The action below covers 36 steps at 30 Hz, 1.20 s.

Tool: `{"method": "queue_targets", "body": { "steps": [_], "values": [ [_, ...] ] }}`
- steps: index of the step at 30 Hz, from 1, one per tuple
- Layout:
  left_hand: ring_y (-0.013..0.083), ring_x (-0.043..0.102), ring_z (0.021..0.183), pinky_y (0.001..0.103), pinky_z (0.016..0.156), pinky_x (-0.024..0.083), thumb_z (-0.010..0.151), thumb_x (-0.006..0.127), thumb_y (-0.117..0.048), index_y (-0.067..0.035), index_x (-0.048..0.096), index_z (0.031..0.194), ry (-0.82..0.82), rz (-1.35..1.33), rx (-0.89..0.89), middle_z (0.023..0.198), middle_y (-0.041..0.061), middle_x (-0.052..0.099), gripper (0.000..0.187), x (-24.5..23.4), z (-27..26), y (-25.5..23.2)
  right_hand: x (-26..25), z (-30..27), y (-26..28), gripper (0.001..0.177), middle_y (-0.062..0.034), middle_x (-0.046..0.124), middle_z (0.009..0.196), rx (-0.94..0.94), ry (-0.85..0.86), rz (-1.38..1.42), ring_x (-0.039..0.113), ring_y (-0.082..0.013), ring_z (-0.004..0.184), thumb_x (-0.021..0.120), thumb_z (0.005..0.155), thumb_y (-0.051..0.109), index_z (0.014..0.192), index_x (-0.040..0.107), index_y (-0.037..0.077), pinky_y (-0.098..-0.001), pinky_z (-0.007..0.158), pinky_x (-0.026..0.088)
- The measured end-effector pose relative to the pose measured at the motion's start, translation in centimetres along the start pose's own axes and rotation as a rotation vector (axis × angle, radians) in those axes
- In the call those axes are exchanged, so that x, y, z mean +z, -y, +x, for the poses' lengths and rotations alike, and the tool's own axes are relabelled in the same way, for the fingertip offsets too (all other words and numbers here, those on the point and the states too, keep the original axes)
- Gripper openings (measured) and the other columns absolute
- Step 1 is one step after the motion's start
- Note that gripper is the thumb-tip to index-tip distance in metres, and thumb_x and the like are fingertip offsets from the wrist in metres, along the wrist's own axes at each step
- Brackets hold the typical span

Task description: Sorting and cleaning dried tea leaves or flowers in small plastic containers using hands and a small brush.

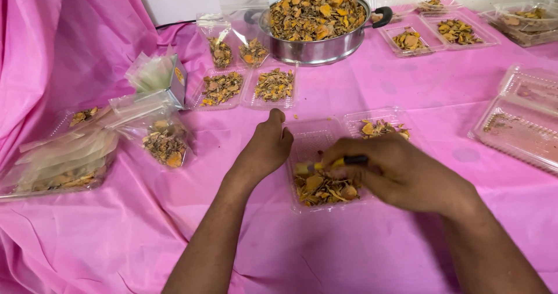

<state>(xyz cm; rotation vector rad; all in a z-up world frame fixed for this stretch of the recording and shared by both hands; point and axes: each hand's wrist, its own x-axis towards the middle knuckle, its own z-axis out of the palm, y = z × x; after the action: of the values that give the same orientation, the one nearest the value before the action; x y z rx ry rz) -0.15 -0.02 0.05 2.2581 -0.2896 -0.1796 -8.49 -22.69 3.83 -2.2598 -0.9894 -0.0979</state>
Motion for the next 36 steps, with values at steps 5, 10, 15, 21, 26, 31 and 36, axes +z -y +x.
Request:
{"method": "queue_targets", "body": {
  "steps": [5,10,15,21,26,31,36],
  "values": [
    [0.0164,0.041,0.065,0.036,0.056,0.030,0.100,0.036,-0.013,-0.008,0.042,0.103,-0.002,0.028,-0.025,0.079,0.006,0.049,0.009,-0.2,0.1,-0.2,-0.6,1.6,-3.2,0.024,-0.0011,0.079,0.109,-0.012,-0.187,-0.075,0.077,-0.0181,0.094,0.051,0.098,0.007,0.116,0.067,0.011,-0.0323,0.078,0.056],
    [0.0158,0.040,0.062,0.037,0.053,0.028,0.102,0.037,-0.012,-0.009,0.041,0.099,-0.010,0.030,-0.018,0.075,0.005,0.048,0.006,-0.2,0.4,0.2,-0.4,-1.3,-2.6,0.022,-0.0007,0.082,0.095,0.023,-0.076,-0.067,0.081,-0.0189,0.081,0.054,0.098,0.026,0.108,0.070,0.015,-0.0325,0.070,0.057],
    [0.0164,0.043,0.062,0.036,0.054,0.031,0.102,0.037,-0.014,-0.007,0.045,0.110,0.010,0.056,-0.059,0.078,0.006,0.053,0.014,-0.1,0.1,-0.4,-1.3,-2.8,-2.4,0.025,0.0011,0.087,0.092,-0.038,-0.138,-0.026,0.084,-0.0124,0.068,0.057,0.091,0.013,0.109,0.074,0.014,-0.0276,0.060,0.062],
    [0.0181,0.044,0.064,0.037,0.057,0.032,0.102,0.037,-0.016,-0.007,0.044,0.109,-0.001,0.037,-0.039,0.080,0.008,0.054,0.013,-0.1,-0.1,-0.3,-1.6,0.1,-2.8,0.015,0.0026,0.076,0.081,0.060,-0.245,-0.072,0.065,-0.0104,0.062,0.058,0.099,0.017,0.105,0.071,0.013,-0.0271,0.058,0.047],
    [0.0145,0.039,0.058,0.036,0.050,0.025,0.099,0.035,-0.008,-0.004,0.046,0.113,0.025,0.008,-0.058,0.071,0.004,0.049,0.018,-0.4,-0.6,-1.1,-1.4,-1.9,-0.3,0.023,-0.0008,0.070,0.066,0.016,-0.101,-0.089,0.066,-0.0178,0.049,0.056,0.098,0.032,0.096,0.070,0.014,-0.0313,0.052,0.048],
    [0.0158,0.040,0.059,0.037,0.053,0.026,0.100,0.037,-0.011,-0.006,0.046,0.109,0.006,0.021,-0.040,0.072,0.006,0.050,0.014,-0.2,-0.5,-0.7,-1.0,-2.8,-1.1,0.019,-0.0003,0.078,0.084,-0.014,-0.192,-0.121,0.074,-0.0183,0.061,0.054,0.096,0.020,0.106,0.069,0.013,-0.0309,0.057,0.053],
    [0.0180,0.040,0.062,0.038,0.056,0.027,0.102,0.039,-0.013,-0.008,0.041,0.100,-0.016,0.029,-0.004,0.073,0.007,0.050,0.006,0.1,0.1,0.2,0.1,-1.3,-0.4,0.021,0.0007,0.080,0.090,0.045,-0.326,-0.068,0.069,-0.0094,0.063,0.057,0.097,0.019,0.107,0.073,0.010,-0.0239,0.059,0.051]
  ]
}}
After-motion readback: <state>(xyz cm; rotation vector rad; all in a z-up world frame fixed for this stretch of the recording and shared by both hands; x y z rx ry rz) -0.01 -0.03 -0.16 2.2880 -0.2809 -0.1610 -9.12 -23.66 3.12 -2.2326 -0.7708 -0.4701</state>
